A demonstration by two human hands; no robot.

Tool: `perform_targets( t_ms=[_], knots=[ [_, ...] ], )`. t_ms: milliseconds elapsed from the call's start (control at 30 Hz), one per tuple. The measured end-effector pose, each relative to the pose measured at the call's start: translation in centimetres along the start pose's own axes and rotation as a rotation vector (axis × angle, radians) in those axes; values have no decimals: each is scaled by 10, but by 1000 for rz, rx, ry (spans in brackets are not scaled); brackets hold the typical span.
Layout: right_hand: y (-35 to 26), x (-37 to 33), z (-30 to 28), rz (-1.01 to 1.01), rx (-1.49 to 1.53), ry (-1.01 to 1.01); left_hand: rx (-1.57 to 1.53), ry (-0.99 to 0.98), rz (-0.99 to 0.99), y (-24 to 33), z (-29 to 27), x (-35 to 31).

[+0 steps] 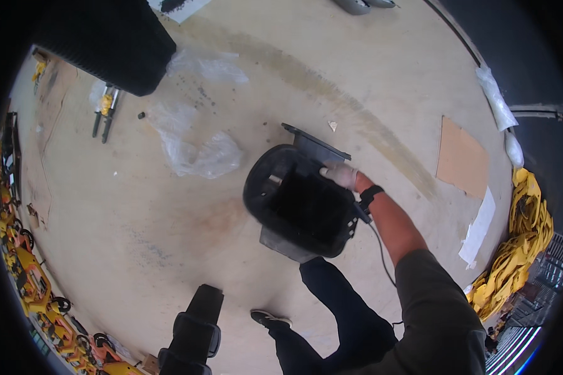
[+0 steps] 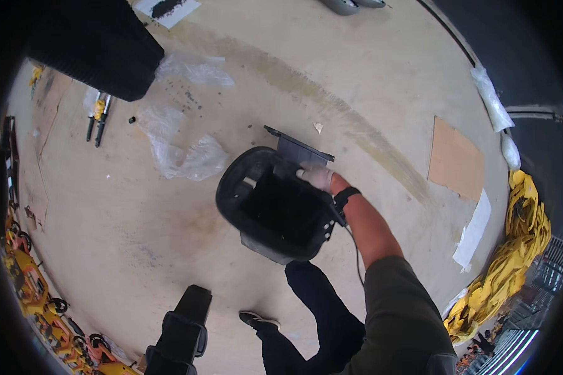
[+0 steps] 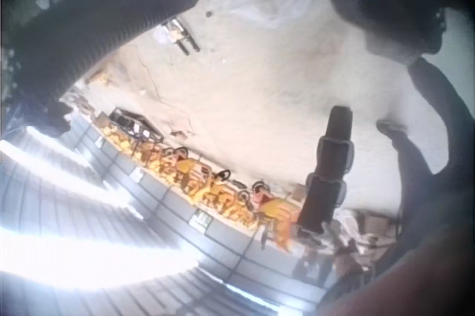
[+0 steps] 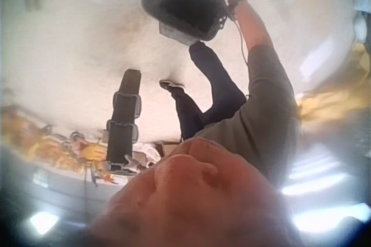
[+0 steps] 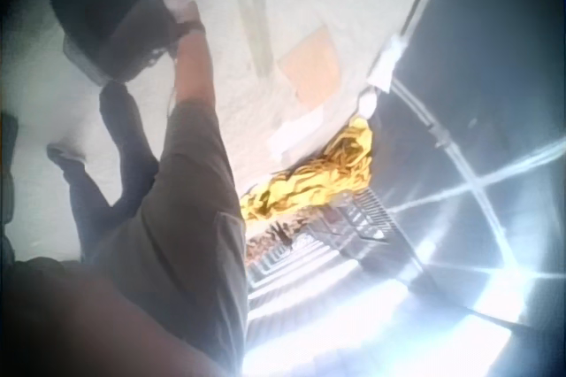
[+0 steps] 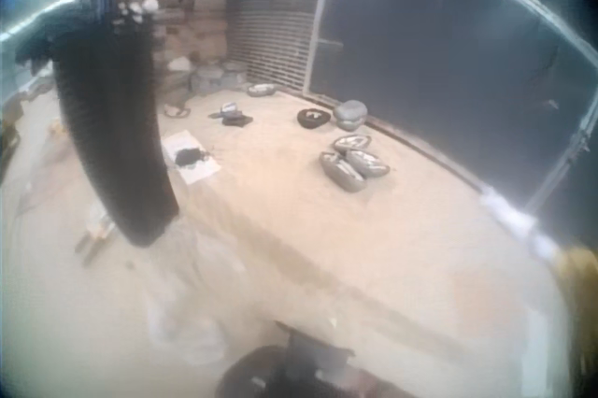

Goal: The person places black plastic storage compartments into the seat bases of orange and yellow electric scooters in a large warehouse.

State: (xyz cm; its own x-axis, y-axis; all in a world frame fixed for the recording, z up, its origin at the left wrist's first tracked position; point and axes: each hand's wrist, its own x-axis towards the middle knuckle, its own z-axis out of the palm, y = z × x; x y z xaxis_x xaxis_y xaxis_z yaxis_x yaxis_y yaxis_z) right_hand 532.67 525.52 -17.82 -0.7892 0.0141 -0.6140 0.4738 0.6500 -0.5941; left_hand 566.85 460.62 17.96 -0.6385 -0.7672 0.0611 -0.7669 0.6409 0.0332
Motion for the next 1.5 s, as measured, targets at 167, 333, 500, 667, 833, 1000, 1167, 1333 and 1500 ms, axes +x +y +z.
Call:
perform_targets(
  t_ms=[167, 333, 500, 667, 833, 1000, 1167, 1333, 1500],
  knots=[
    [-6, 47, -18, 179, 157, -130, 68, 32, 9, -3, -14, 14],
    [43, 54, -20, -252, -298, 23, 122, -221, 416, -51, -42, 114],
    [53, 63, -24, 48, 279, 34, 183, 113, -108, -70, -47, 97],
    [30, 60, -26, 128, 181, -51, 116, 123, -231, -53, -49, 89],
    [52, 66, -23, 177, 289, 3, 138, 105, -289, -37, -49, 85],
    [5, 57, -26, 288, 339, -383, 191, 52, -219, -10, -48, 81],
    [-8, 45, -11, 325, 380, -429, 117, 65, -195, 15, -43, 65],
    [-53, 29, 19, 326, 427, -528, 158, 97, -231, 55, -34, 45],
    [-54, 31, 42, 272, 379, -426, 153, 94, -271, 80, -6, 33]
  ],
)
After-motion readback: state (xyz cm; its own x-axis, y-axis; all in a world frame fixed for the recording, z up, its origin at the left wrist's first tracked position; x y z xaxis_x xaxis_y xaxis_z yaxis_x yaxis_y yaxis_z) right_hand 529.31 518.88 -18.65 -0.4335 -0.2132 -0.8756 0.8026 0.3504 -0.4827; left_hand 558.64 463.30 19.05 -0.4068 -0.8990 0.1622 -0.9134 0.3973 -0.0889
